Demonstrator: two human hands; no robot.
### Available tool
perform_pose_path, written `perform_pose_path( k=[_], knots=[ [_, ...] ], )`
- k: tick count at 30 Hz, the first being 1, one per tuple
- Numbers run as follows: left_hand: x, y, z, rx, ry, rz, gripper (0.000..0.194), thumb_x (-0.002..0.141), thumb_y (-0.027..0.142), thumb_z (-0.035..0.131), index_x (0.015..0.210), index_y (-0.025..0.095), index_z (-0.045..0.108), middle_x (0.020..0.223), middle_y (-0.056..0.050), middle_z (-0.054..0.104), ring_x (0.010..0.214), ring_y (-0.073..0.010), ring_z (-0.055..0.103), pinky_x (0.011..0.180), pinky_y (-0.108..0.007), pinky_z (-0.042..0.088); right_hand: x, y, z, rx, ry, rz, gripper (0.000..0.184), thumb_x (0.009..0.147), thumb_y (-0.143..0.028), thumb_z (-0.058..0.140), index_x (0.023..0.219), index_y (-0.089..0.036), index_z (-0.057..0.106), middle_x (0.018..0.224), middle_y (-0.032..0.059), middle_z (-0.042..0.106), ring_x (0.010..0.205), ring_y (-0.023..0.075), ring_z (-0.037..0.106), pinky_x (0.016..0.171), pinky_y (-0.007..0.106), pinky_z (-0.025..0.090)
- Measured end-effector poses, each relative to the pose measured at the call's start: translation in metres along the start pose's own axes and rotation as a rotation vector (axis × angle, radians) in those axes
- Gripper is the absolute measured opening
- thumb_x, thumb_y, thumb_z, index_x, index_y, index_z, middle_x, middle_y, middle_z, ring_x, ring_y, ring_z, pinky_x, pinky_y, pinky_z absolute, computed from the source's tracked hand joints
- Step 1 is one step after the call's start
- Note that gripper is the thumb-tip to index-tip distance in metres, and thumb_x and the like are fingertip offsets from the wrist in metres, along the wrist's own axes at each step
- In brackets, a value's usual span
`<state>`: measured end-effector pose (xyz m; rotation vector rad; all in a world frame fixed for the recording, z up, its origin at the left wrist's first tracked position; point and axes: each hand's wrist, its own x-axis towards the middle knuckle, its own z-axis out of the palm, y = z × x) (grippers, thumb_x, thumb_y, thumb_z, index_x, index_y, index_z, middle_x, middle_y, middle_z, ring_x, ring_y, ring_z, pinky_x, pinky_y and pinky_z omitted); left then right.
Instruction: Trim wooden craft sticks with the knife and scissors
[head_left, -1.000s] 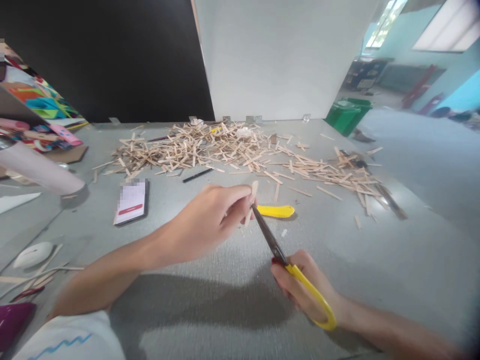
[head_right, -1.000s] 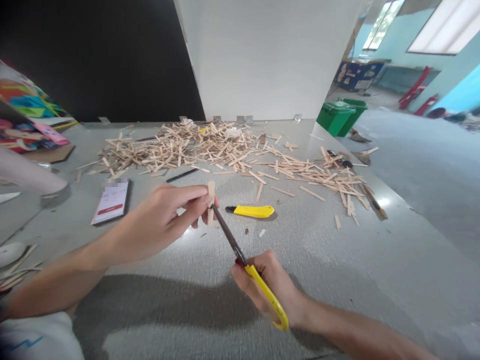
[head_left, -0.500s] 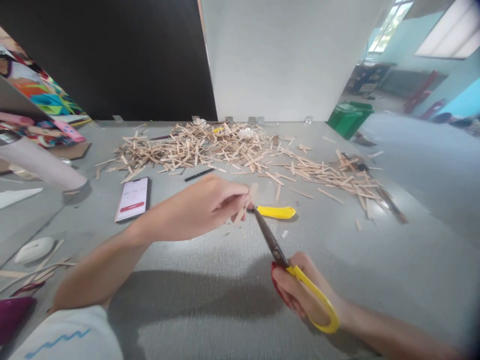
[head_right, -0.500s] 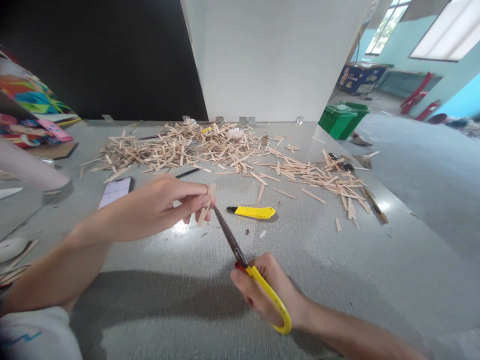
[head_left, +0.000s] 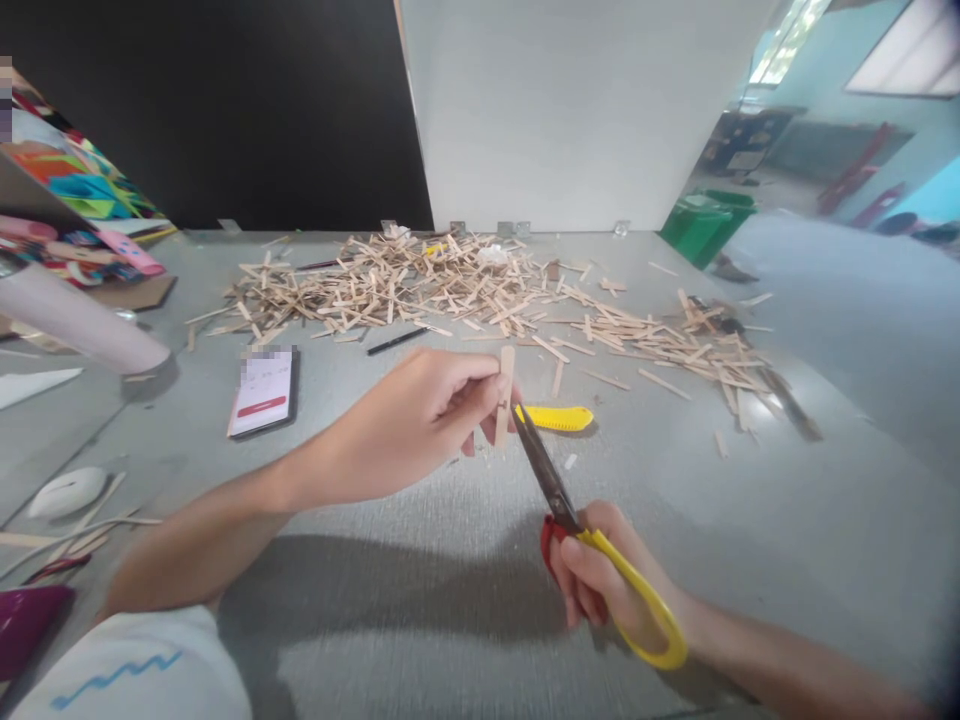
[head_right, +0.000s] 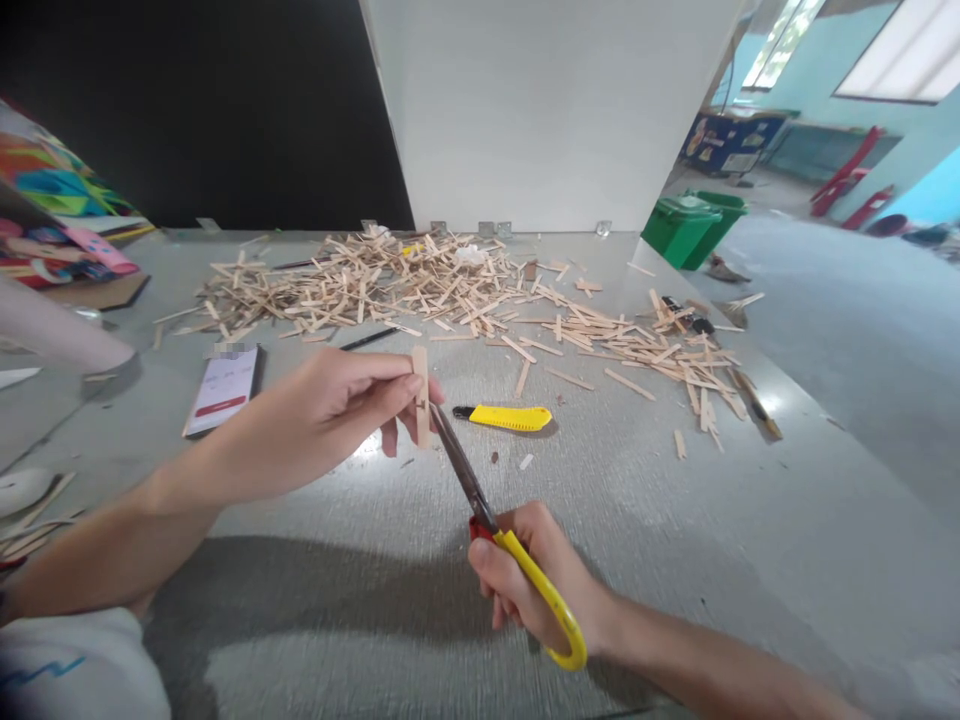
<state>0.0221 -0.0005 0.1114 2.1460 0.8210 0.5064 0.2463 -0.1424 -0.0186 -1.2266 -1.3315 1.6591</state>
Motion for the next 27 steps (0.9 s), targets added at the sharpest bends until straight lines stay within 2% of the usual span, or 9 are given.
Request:
perform_pose_path(
  k=[4,10,18,23,27],
  knots=[
    [-0.001,0.002,0.001,0.068,0.047,0.003,0.044,0.115,0.035,0.044,0.081,0.020,0.068,0.094,-0.001,0.081,0.065,-0.0115,0.072,0.059,-0.026,0.057,0.000,0.000,0.000,0.000,0.006,0.011,0.063,0.098,-0.075,0.060,0.064,-0.023,0.055,0.044,-0.0047,0.049,0.037,0.0093,0.043,0.040,0.021,0.037],
    [-0.001,0.002,0.002,0.102,0.030,0.014,0.043,0.115,0.035,0.044,0.081,0.020,0.067,0.091,0.000,0.081,0.063,-0.0116,0.071,0.062,-0.028,0.055,0.002,-0.003,0.001,-0.015,0.016,0.067,0.053,0.097,-0.059,0.060,0.059,-0.023,0.054,0.041,-0.0054,0.047,0.036,0.0087,0.044,0.039,0.018,0.035],
    [0.000,0.002,0.004,0.118,0.006,-0.026,0.043,0.115,0.036,0.043,0.083,0.021,0.069,0.084,0.001,0.079,0.064,-0.0137,0.071,0.060,-0.030,0.053,0.003,-0.010,0.001,-0.043,0.013,0.076,0.051,0.098,-0.052,0.060,0.057,-0.023,0.053,0.043,-0.0045,0.049,0.034,0.0070,0.040,0.036,0.018,0.029],
    [0.001,0.001,0.005,0.089,0.004,-0.019,0.043,0.115,0.036,0.044,0.083,0.021,0.068,0.086,0.001,0.079,0.064,-0.0129,0.071,0.061,-0.029,0.054,0.005,-0.007,0.000,-0.057,0.021,0.071,0.050,0.101,-0.047,0.057,0.058,-0.023,0.052,0.042,-0.0062,0.045,0.035,0.0077,0.040,0.037,0.017,0.033],
    [0.001,0.000,0.004,0.104,0.006,-0.017,0.042,0.115,0.034,0.044,0.084,0.021,0.069,0.086,0.002,0.079,0.064,-0.0124,0.071,0.062,-0.028,0.053,0.005,-0.008,0.000,-0.063,0.026,0.061,0.049,0.101,-0.046,0.058,0.058,-0.023,0.051,0.044,-0.0052,0.048,0.035,0.0076,0.042,0.037,0.017,0.033]
  ],
)
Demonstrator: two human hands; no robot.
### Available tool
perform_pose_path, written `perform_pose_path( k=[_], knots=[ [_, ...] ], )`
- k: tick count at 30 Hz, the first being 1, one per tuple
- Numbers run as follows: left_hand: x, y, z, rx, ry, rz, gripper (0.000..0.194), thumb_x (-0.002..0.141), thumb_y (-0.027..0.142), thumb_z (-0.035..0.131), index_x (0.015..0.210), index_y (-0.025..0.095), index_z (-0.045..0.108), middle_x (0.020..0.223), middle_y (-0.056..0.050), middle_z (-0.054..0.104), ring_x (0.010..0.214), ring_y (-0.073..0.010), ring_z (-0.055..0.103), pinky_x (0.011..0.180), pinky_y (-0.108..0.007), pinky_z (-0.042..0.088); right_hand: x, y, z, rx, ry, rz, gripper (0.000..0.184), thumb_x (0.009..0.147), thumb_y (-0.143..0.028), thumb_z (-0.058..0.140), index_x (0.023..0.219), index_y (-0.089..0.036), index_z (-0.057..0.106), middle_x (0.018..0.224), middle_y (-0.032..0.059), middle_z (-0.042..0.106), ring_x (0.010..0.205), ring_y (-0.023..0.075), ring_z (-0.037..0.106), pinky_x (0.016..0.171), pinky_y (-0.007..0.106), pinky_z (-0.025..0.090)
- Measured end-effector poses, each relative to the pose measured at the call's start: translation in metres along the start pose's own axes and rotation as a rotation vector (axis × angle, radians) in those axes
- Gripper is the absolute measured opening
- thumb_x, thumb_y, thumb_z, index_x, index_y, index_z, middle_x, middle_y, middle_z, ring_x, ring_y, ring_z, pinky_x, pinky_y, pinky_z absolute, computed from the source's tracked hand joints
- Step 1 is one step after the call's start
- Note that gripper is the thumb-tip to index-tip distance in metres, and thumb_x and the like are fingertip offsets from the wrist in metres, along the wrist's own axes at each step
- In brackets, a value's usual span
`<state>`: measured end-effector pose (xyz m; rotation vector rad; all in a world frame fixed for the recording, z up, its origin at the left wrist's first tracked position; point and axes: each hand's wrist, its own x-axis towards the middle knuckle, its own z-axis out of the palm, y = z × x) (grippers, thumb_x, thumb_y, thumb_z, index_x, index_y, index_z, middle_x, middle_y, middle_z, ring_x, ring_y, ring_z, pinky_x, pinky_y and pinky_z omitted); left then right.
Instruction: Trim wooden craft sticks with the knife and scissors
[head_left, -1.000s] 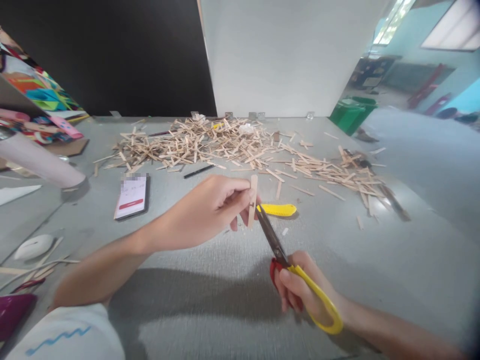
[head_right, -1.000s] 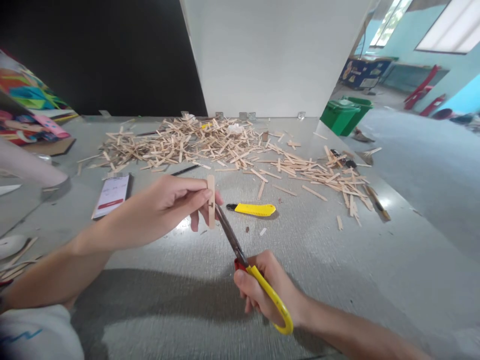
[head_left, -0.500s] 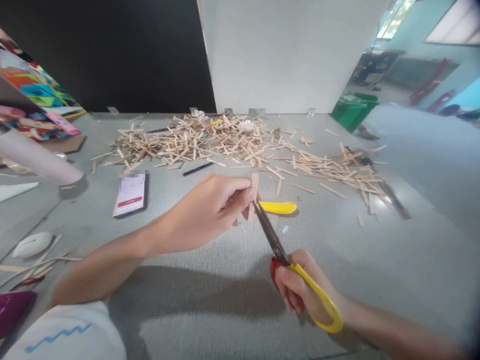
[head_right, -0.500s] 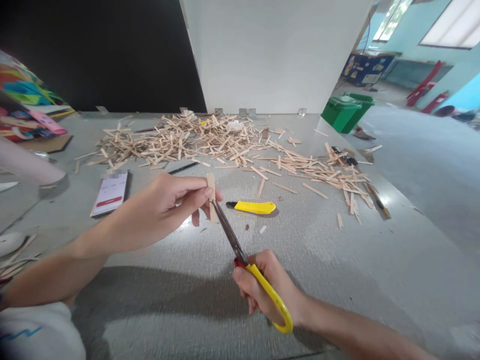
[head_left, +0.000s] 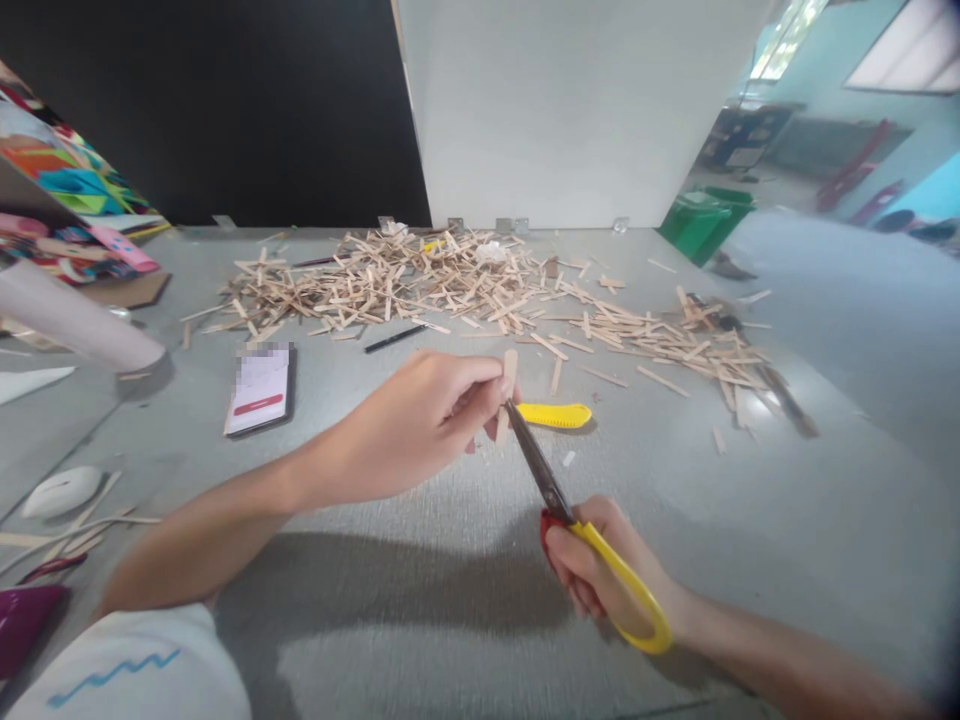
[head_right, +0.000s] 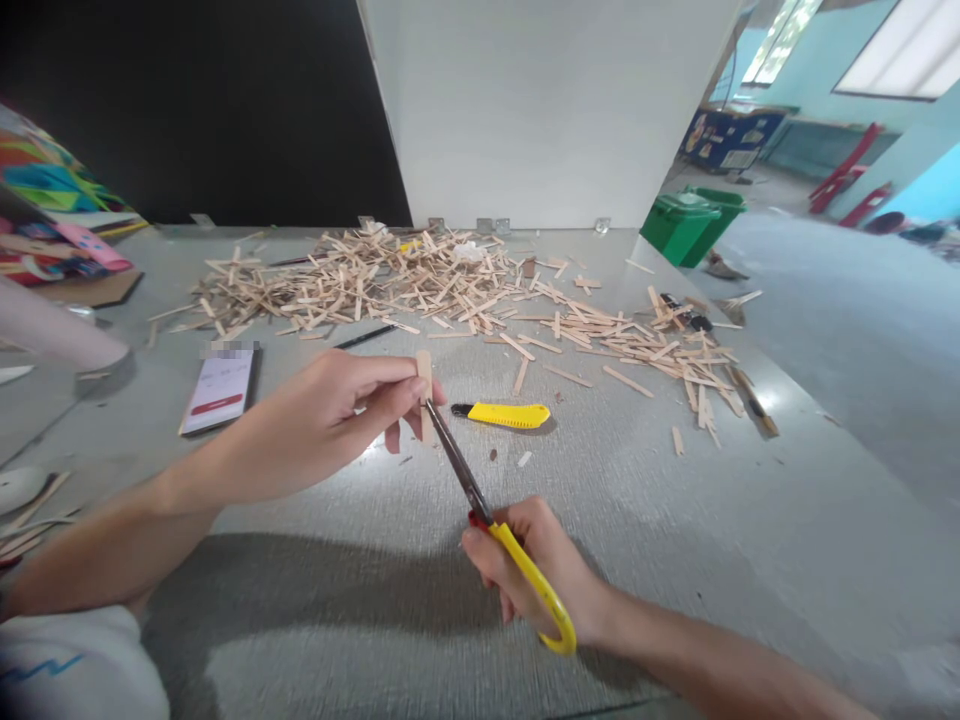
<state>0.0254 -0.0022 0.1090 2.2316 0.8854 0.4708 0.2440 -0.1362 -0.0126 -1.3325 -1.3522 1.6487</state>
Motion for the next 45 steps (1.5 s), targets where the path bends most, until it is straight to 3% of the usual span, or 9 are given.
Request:
perform_pose_path(
  k=[9,15,20,26,30,37,45],
  knots=[
    [0.000,0.000,-0.002,0.064,-0.004,0.058,0.038,0.113,0.028,0.045,0.085,0.020,0.069,0.083,0.001,0.078,0.064,-0.0124,0.069,0.063,-0.027,0.049,0.002,-0.002,0.001,-0.018,0.016,0.015,0.053,0.101,-0.054,0.061,0.059,-0.023,0.050,0.044,-0.0047,0.048,0.035,0.0080,0.042,0.036,0.018,0.031],
    [0.001,-0.001,-0.004,0.153,0.022,0.152,0.036,0.111,0.021,0.046,0.081,0.021,0.065,0.067,0.003,0.068,0.057,-0.0123,0.059,0.060,-0.027,0.043,0.003,-0.003,-0.001,-0.035,0.034,0.001,0.064,0.101,-0.066,0.063,0.055,-0.024,0.047,0.043,-0.0053,0.043,0.034,0.0082,0.040,0.035,0.019,0.030],
    [0.000,-0.005,-0.008,0.208,-0.013,0.190,0.034,0.113,0.022,0.047,0.083,0.021,0.064,0.072,0.004,0.070,0.056,-0.0112,0.056,0.062,-0.029,0.040,0.000,-0.005,-0.001,-0.046,-0.001,-0.013,0.068,0.101,-0.071,0.058,0.053,-0.025,0.046,0.041,-0.0052,0.041,0.033,0.0081,0.037,0.035,0.021,0.028],
    [-0.002,-0.008,-0.020,0.272,-0.103,0.267,0.033,0.118,0.030,0.045,0.093,0.022,0.066,0.084,0.003,0.074,0.069,-0.0131,0.064,0.070,-0.029,0.041,-0.002,-0.011,0.000,-0.039,-0.080,0.063,0.069,0.100,-0.061,0.058,0.043,-0.024,0.043,0.036,-0.0035,0.041,0.033,0.0071,0.035,0.038,0.020,0.029],
    [-0.002,-0.005,-0.024,0.233,-0.132,0.225,0.033,0.116,0.023,0.044,0.089,0.022,0.063,0.085,0.004,0.074,0.068,-0.0117,0.063,0.070,-0.028,0.041,-0.001,-0.006,0.000,0.023,-0.114,0.085,0.065,0.096,-0.065,0.061,0.047,-0.025,0.045,0.037,-0.0048,0.041,0.032,0.0066,0.033,0.035,0.020,0.026],
    [0.002,-0.002,-0.022,0.156,-0.143,0.157,0.035,0.115,0.021,0.046,0.086,0.022,0.066,0.082,0.005,0.075,0.067,-0.0110,0.065,0.067,-0.028,0.042,0.000,0.006,-0.001,0.089,-0.073,-0.020,0.063,0.092,-0.077,0.066,0.061,-0.023,0.054,0.043,-0.0073,0.043,0.036,0.0080,0.039,0.039,0.020,0.032],
    [0.002,-0.003,-0.022,0.159,-0.164,0.156,0.035,0.115,0.019,0.046,0.085,0.022,0.064,0.080,0.005,0.074,0.065,-0.0117,0.064,0.066,-0.029,0.042,0.001,0.003,-0.002,0.076,-0.069,0.001,0.056,0.091,-0.069,0.065,0.061,-0.024,0.054,0.043,-0.0064,0.046,0.037,0.0089,0.042,0.039,0.020,0.034]
  ],
)
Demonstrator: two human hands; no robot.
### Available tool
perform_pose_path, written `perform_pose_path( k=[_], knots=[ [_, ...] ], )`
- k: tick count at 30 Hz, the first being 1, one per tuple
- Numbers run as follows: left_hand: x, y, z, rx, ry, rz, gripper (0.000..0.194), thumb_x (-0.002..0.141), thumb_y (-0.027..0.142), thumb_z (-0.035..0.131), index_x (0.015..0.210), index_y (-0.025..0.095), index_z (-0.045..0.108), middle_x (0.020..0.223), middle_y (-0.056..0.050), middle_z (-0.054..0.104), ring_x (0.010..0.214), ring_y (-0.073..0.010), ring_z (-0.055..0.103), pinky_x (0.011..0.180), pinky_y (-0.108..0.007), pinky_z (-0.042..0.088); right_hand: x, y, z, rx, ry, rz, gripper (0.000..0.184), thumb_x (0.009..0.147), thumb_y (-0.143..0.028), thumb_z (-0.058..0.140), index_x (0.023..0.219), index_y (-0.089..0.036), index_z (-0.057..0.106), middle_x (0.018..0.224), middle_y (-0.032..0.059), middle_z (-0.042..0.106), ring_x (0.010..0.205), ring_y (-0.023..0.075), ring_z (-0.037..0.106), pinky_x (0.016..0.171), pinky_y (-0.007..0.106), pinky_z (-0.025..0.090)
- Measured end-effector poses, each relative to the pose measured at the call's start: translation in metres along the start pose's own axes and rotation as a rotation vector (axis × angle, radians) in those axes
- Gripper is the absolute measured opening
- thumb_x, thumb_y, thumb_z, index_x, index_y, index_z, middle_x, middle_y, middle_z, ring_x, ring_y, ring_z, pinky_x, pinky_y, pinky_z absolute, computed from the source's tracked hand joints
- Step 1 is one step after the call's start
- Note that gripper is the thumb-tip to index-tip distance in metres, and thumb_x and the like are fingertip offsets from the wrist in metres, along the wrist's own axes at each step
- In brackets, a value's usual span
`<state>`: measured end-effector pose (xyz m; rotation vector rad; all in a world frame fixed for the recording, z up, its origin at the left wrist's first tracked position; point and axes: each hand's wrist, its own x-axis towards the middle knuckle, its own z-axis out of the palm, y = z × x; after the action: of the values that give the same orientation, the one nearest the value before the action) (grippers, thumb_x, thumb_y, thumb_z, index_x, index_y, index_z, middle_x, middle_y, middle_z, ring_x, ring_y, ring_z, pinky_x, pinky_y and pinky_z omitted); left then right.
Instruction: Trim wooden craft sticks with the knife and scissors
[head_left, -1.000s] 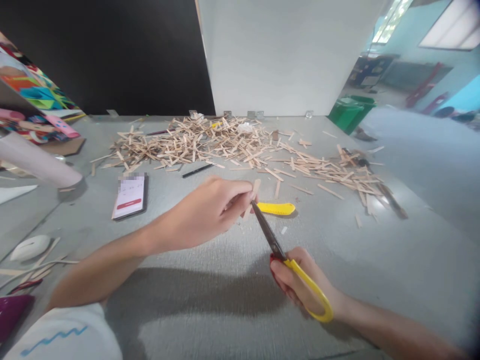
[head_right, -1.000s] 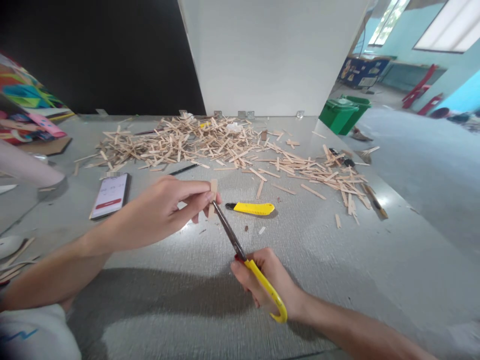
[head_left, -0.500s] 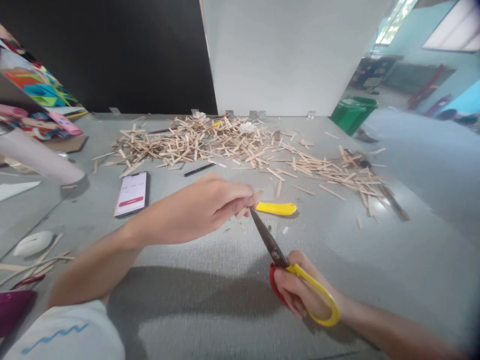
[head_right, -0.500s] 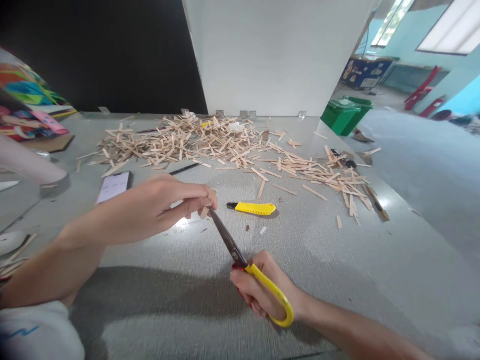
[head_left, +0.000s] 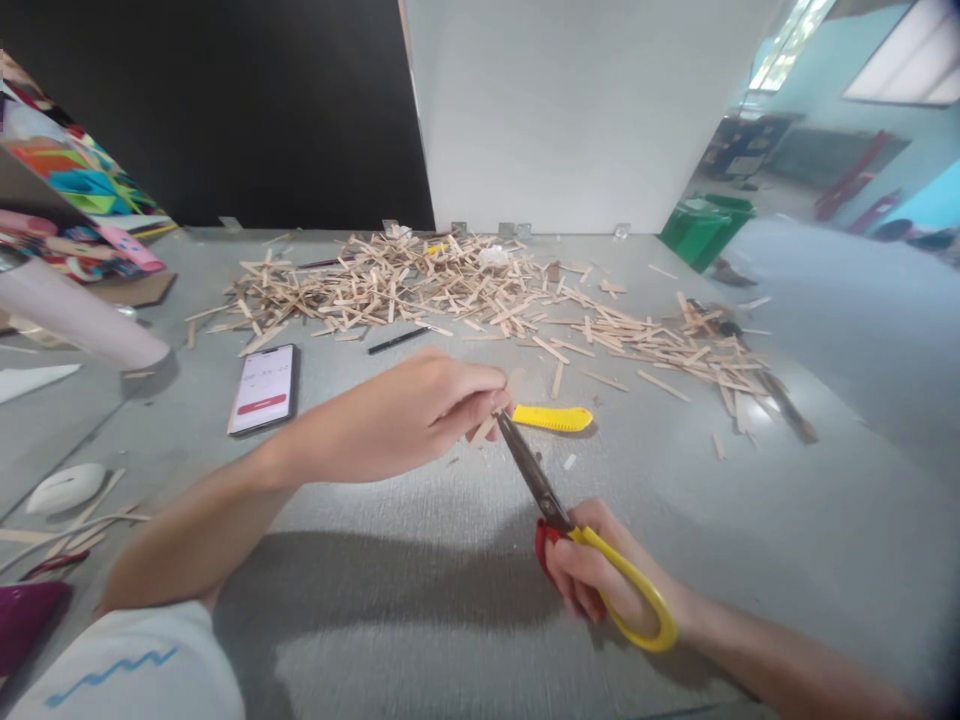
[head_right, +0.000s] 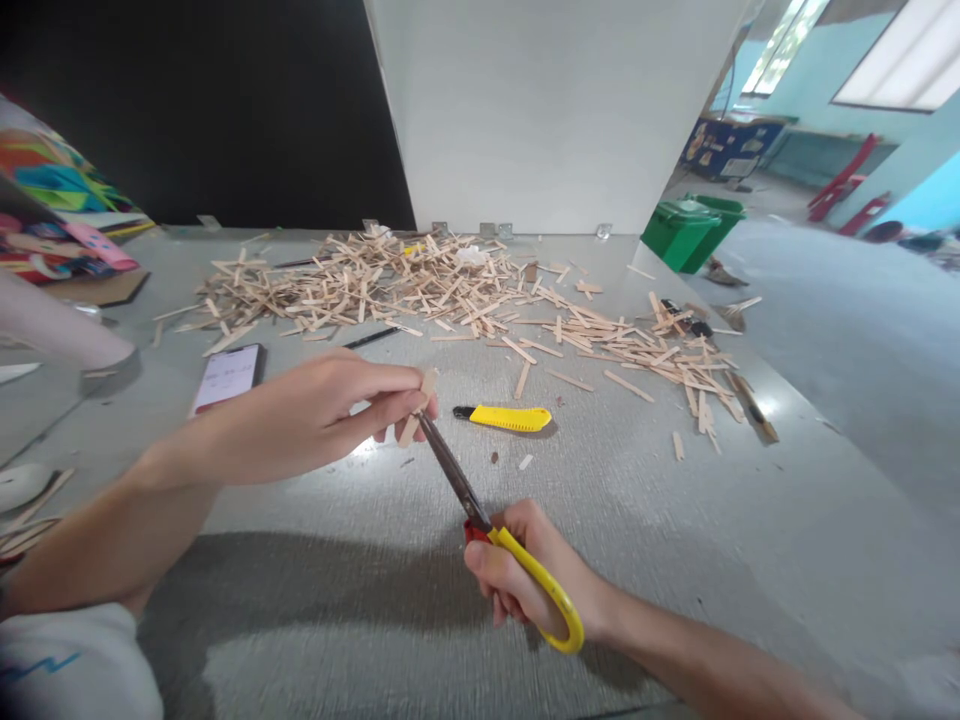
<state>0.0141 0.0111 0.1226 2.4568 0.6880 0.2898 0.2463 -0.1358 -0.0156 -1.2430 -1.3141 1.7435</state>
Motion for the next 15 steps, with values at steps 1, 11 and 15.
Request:
perform_pose_path(
  k=[1,11,15],
  knots=[
    [-0.0001,0.0000,0.0000,0.007,-0.002,0.004,0.035,0.115,0.019,0.045,0.085,0.022,0.064,0.080,0.005,0.074,0.065,-0.0115,0.064,0.066,-0.029,0.042,0.0001,-0.0015,0.0004,-0.002,-0.003,0.007,0.056,0.092,-0.067,0.064,0.058,-0.024,0.053,0.042,-0.0065,0.045,0.036,0.0087,0.041,0.039,0.020,0.034],
    [0.0003,-0.0020,0.0026,0.044,0.004,0.013,0.037,0.117,0.025,0.044,0.086,0.022,0.064,0.080,0.003,0.075,0.064,-0.0132,0.063,0.066,-0.029,0.042,0.0032,-0.0096,0.0034,-0.025,0.045,0.096,0.053,0.092,-0.049,0.065,0.049,-0.024,0.047,0.038,-0.0072,0.040,0.032,0.0065,0.035,0.036,0.018,0.031],
    [0.0004,-0.0043,0.0039,0.056,0.016,0.026,0.038,0.118,0.026,0.044,0.085,0.022,0.062,0.079,0.004,0.073,0.064,-0.0123,0.062,0.067,-0.030,0.040,0.0043,-0.0060,0.0032,-0.033,0.067,0.092,0.055,0.095,-0.050,0.063,0.051,-0.024,0.046,0.039,-0.0069,0.041,0.032,0.0065,0.036,0.035,0.018,0.032]
  ],
)
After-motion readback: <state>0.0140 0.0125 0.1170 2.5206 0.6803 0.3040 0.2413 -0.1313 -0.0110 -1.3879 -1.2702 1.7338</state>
